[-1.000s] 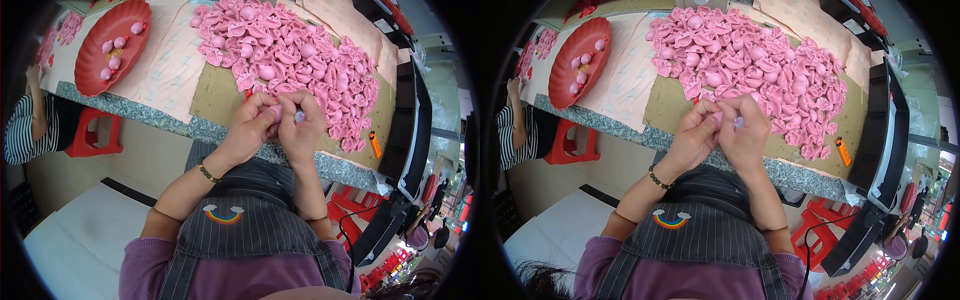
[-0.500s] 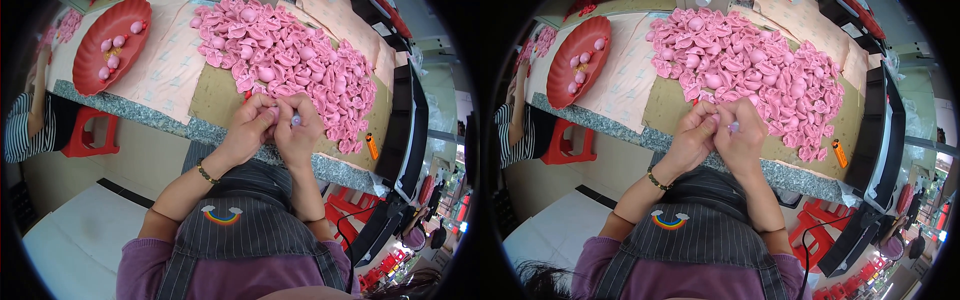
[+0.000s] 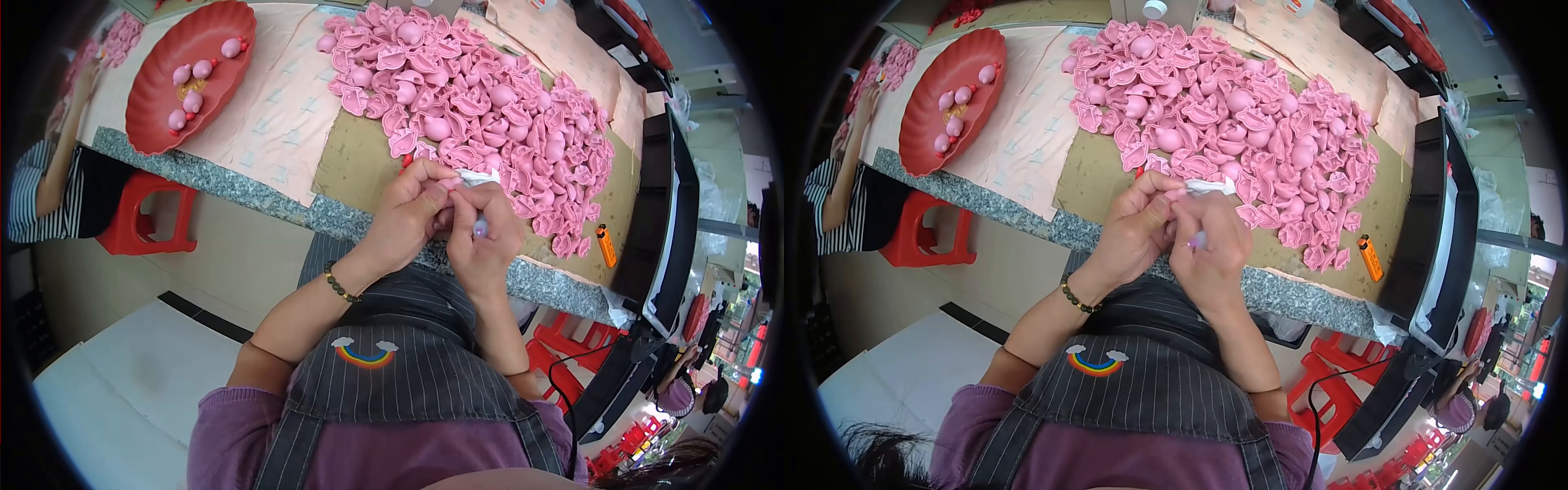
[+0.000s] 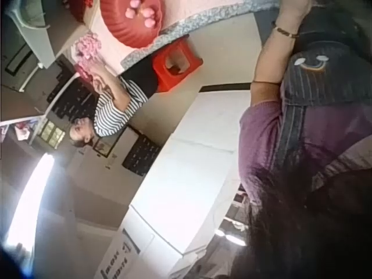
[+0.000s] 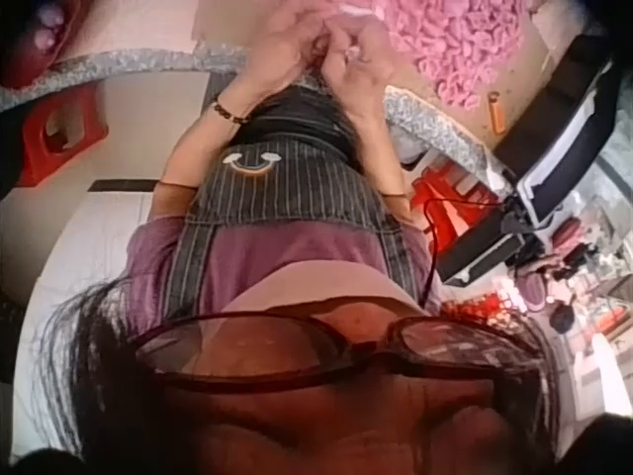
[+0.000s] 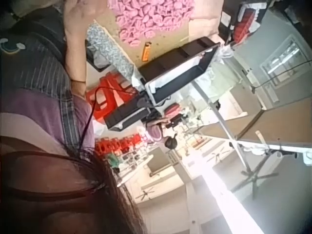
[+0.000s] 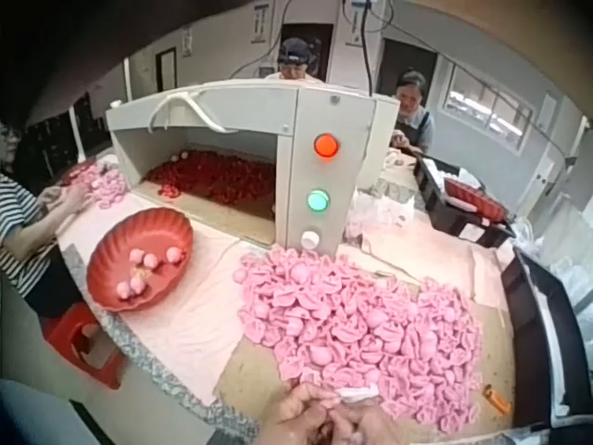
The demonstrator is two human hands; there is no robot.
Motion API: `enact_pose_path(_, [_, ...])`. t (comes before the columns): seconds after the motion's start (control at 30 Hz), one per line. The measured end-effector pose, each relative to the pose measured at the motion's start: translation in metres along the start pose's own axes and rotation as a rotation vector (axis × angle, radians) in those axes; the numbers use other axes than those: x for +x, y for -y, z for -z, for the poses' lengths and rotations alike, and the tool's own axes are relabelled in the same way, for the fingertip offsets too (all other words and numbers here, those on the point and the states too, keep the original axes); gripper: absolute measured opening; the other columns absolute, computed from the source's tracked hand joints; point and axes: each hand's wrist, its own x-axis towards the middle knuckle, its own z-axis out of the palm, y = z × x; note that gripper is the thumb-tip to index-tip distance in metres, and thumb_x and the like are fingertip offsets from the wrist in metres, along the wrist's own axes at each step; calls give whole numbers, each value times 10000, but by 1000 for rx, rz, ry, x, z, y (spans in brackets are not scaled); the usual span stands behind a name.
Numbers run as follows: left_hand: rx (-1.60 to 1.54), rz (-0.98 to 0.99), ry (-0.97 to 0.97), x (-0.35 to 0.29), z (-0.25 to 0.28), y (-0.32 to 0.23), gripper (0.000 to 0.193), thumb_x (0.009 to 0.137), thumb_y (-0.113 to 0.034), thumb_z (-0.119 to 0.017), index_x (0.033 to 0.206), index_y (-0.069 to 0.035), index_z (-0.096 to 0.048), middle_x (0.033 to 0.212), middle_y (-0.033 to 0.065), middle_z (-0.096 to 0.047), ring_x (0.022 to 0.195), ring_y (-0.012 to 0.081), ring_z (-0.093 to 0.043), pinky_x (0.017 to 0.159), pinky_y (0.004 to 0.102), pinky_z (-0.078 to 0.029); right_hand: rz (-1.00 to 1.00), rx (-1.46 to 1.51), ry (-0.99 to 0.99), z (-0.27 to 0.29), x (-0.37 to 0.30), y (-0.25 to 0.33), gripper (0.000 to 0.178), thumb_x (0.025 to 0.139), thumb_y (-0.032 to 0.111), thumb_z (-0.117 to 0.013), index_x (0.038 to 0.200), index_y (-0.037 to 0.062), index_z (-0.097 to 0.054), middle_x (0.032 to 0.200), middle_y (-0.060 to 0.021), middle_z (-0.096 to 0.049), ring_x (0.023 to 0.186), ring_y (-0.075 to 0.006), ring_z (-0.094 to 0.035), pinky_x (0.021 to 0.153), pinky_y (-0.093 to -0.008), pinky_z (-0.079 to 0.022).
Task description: Apply adhesive to small pink plastic toy components and assemble them into larger parts.
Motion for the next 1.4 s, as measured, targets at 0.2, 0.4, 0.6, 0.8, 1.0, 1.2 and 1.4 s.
enact_pose_path(0.2, [-63,17,116,0,5,-3,163,935,-113,-474,1087,-54,-471,953,34,-545,848,98,-543,734,240,-456,52,-64,-39,-5,13,-3,64,804,-55,-582,758,-24,-550,653,-73,-563,538,-111,-545,510,-226,-424])
enact_pose_path(0.4, [-34,-1,31,0,-3,-3,145,927,-87,-472,1067,-49,-471,897,39,-540,759,89,-510,666,227,-443,-67,-35,-41,-2,5,2,46,801,-35,-586,767,-13,-564,663,-73,-559,584,-131,-537,550,-239,-422])
enact_pose_path(0.6, [-46,-39,64,1,-3,-4,122,918,-59,-471,1038,-38,-476,870,71,-550,677,88,-465,607,205,-408,-260,150,-178,8,12,-11,32,815,-23,-583,788,-16,-597,704,-29,-583,652,-72,-519,599,-212,-411])
enact_pose_path(0.8, [-44,-39,54,0,-3,-4,114,918,-62,-472,1029,-37,-476,871,79,-550,675,95,-454,616,213,-403,-246,196,-193,9,8,-9,30,821,-24,-580,798,-16,-596,720,-27,-586,661,-75,-525,611,-205,-411])
enact_pose_path(1.0, [-75,-20,55,0,-1,-6,109,920,-60,-458,1027,-40,-470,861,68,-541,679,101,-461,618,227,-411,43,3,10,0,4,-7,16,806,-33,-588,799,-20,-593,746,-44,-588,671,-92,-533,620,-215,-421])
enact_pose_path(1.2, [-86,-14,54,2,-2,-5,124,918,-59,-457,1040,-32,-455,871,73,-537,691,111,-467,632,231,-413,-204,104,-94,6,8,-9,26,808,-25,-589,830,-16,-599,751,-47,-586,682,-99,-539,632,-216,-432])
enact_pose_path(1.4, [-178,-29,96,-5,1,-3,180,922,-65,-451,1096,-26,-421,908,73,-523,702,113,-467,659,228,-423,-214,142,-116,9,-4,11,85,804,-29,-599,887,-22,-615,755,-51,-593,689,-97,-544,643,-215,-440])
